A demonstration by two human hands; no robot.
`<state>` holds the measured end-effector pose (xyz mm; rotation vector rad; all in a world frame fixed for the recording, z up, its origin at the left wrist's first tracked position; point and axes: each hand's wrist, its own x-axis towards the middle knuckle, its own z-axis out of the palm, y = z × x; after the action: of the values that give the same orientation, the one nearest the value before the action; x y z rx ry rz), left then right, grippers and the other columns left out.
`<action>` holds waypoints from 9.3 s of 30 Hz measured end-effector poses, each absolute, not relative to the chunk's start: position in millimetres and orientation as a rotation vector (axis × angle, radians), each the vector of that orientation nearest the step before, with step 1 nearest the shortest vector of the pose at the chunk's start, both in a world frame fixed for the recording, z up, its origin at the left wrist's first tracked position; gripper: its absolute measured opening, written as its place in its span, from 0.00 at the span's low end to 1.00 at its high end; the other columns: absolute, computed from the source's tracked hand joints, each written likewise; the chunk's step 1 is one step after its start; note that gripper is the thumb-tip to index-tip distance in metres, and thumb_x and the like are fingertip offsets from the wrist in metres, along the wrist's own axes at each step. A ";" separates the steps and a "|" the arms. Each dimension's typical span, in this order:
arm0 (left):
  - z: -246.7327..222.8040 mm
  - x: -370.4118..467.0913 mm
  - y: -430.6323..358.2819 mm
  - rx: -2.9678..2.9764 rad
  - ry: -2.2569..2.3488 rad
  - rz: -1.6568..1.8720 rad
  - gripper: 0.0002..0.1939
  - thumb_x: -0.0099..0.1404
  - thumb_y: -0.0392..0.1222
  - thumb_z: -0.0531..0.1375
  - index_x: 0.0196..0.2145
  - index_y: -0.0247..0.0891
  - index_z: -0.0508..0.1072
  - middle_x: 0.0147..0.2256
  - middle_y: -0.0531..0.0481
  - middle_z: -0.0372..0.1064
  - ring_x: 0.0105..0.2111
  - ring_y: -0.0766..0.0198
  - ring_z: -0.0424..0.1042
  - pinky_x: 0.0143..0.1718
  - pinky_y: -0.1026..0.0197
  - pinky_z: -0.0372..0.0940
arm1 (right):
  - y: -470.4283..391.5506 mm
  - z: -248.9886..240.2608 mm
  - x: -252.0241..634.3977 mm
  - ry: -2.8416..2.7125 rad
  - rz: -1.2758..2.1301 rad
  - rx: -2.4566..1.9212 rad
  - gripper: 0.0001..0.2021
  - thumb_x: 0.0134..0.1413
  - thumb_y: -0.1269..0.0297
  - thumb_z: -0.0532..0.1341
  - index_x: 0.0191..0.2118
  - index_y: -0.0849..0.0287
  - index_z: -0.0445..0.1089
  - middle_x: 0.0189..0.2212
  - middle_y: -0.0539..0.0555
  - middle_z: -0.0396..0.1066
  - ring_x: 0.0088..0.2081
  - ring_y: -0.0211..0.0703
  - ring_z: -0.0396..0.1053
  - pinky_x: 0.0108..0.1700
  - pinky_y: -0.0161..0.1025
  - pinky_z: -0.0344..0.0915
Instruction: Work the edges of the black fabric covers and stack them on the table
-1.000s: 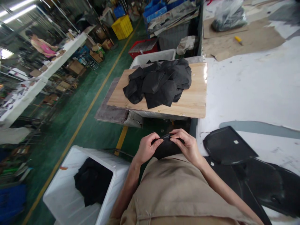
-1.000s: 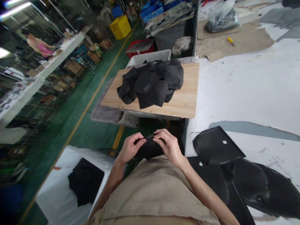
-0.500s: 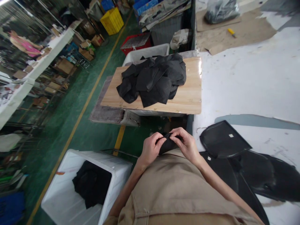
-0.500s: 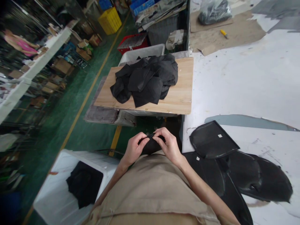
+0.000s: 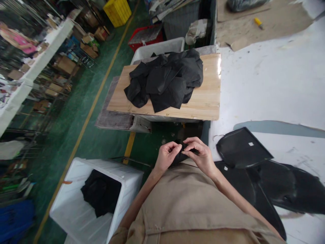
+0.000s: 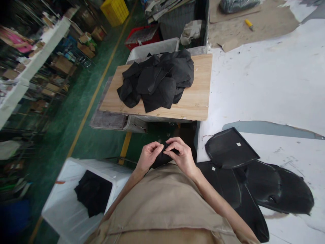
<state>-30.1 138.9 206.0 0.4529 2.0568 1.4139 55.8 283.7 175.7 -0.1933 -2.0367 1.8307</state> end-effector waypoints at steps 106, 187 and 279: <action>192.9 -24.1 153.4 0.516 1.763 1.228 0.14 0.60 0.48 0.63 0.35 0.33 0.74 0.30 0.51 0.67 0.28 0.68 0.63 0.29 0.66 0.57 | 306.8 157.9 74.3 -1.948 2.223 -0.485 0.10 0.60 0.57 0.60 0.32 0.57 0.66 0.36 0.54 0.70 0.42 0.46 0.68 0.46 0.43 0.65; 189.2 -58.6 131.8 0.307 1.990 1.555 0.15 0.64 0.46 0.55 0.23 0.38 0.58 0.23 0.56 0.49 0.23 0.69 0.48 0.26 0.65 0.49 | 350.9 118.9 89.5 -1.577 2.503 -0.627 0.19 0.43 0.54 0.72 0.39 0.57 0.69 0.36 0.52 0.74 0.37 0.42 0.70 0.39 0.37 0.65; 146.1 -41.0 150.4 -0.048 1.968 1.938 0.12 0.56 0.44 0.64 0.36 0.36 0.72 0.31 0.53 0.72 0.29 0.67 0.69 0.33 0.65 0.63 | 337.8 108.3 69.3 -1.659 1.856 -1.057 0.20 0.39 0.50 0.72 0.25 0.57 0.64 0.23 0.47 0.65 0.27 0.40 0.61 0.31 0.36 0.60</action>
<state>-41.0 150.4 146.1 -0.0481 1.9677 1.9381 69.3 337.8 108.3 -1.0571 -1.6593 1.8563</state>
